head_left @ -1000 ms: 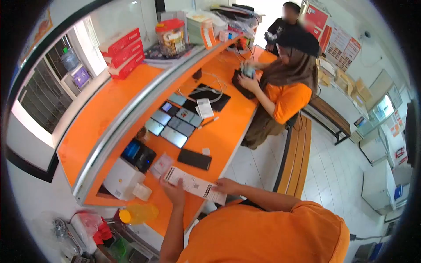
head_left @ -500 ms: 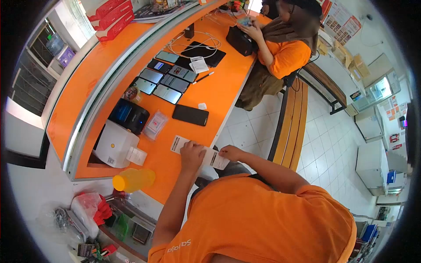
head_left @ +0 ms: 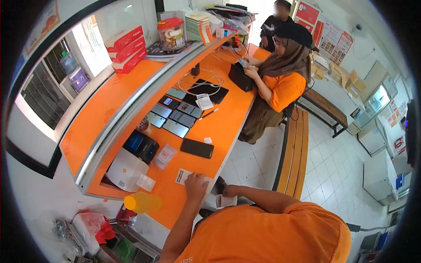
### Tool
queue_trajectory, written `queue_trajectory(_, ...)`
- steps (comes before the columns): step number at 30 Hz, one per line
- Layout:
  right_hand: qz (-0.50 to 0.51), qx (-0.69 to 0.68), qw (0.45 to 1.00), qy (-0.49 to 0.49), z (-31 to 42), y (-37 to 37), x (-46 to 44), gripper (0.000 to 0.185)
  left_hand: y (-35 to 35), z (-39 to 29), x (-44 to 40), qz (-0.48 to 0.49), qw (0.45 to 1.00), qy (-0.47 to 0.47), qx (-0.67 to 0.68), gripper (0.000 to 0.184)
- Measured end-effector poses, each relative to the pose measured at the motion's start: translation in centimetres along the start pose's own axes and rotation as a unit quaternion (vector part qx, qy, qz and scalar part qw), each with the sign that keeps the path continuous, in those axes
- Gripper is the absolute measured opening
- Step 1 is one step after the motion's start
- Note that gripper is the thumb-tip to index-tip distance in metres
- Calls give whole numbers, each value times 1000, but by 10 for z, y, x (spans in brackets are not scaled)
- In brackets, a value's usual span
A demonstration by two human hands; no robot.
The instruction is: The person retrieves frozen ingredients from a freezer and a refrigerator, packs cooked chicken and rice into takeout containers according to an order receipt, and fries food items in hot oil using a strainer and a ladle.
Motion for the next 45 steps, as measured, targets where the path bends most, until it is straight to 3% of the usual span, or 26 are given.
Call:
queue_trajectory(2, -67, -176, 981, 39, 53, 58, 47, 32, -10, 11, 6, -10, 1000, 17, 14, 22)
queue_trajectory(4, -166, -375, 907, 92, 95, 111, 85, 27, -21, 30, 13, -20, 995, -22, 98, 30)
queue_trajectory(7, -304, -350, 881, 98, 115, 152, 90, 26, -6, 21, 23, -24, 985, -46, 164, 38)
queue_trajectory(8, -298, -300, 901, 102, 120, 157, 84, 25, 0, 13, 25, -24, 983, -49, 177, 39)
queue_trajectory(10, -282, -196, 933, 112, 129, 169, 66, 24, -20, 22, 35, -35, 988, 44, 147, 41)
queue_trajectory(11, -263, -196, 940, 89, 126, 170, 51, 31, -20, 24, 37, -42, 986, 90, 131, 42)
queue_trajectory(14, -331, -307, 890, 58, 131, 182, 7, 36, -6, 18, 44, 85, 973, 135, 164, 44)
queue_trajectory(17, -282, -11, 958, 51, 169, 192, -13, 47, 1, 9, 53, 31, 989, 10, 144, 42)
queue_trajectory(20, -178, 54, 977, 104, 202, 187, -29, 52, 9, 3, 53, 26, 991, -82, 100, 39)
queue_trajectory(21, -145, 72, 979, 121, 209, 184, -36, 47, 10, 4, 59, 39, 989, -7, 139, 36)
queue_trajectory(23, -79, 101, 980, 149, 216, 174, -49, 38, 15, 5, 62, 35, 984, 27, 173, 35)
queue_trajectory(26, -6, -20, 988, 150, 213, 173, -70, 39, 19, 8, 68, 72, 975, 91, 187, 36)
queue_trajectory(27, -32, -23, 983, 181, 214, 178, -76, 44, 19, 10, 68, 90, 972, 114, 184, 36)
queue_trajectory(29, -85, -26, 966, 242, 219, 191, -85, 53, 24, 14, 71, 37, 975, 138, 172, 33)
queue_trajectory(31, -226, -133, 927, 268, 216, 223, -89, 56, 36, 21, 74, 7, 974, 182, 138, 32)
queue_trajectory(32, -231, -140, 936, 224, 221, 248, -90, 57, 47, 24, 79, 2, 970, 214, 113, 31)
queue_trajectory(34, -262, -226, 898, 270, 251, 313, -62, 60, 58, 36, 85, -37, 964, 252, 80, 31)
queue_trajectory(36, -256, -379, 783, 422, 284, 377, -33, 62, 59, 47, 97, -101, 958, 262, 61, 32)
queue_trajectory(39, -387, -253, 789, 404, 302, 462, -10, 45, 56, 58, 110, -129, 951, 270, 83, 34)
queue_trajectory(42, -431, -256, 803, 322, 308, 500, -3, 37, 59, 57, 116, -124, 918, 338, 164, 32)
queue_trajectory(45, -505, -30, 793, 338, 299, 509, -15, 43, 68, 55, 117, -150, 902, 354, 196, 27)
Point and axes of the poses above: each hand's wrist, its own x-axis away from the middle knuckle, its own y-axis out of the back of the hand, z = x × y, the point moved 4 cm from there along -x, towards the middle knuckle, and after that the axes turned 9 degrees about -x, right-handed, at the moved point
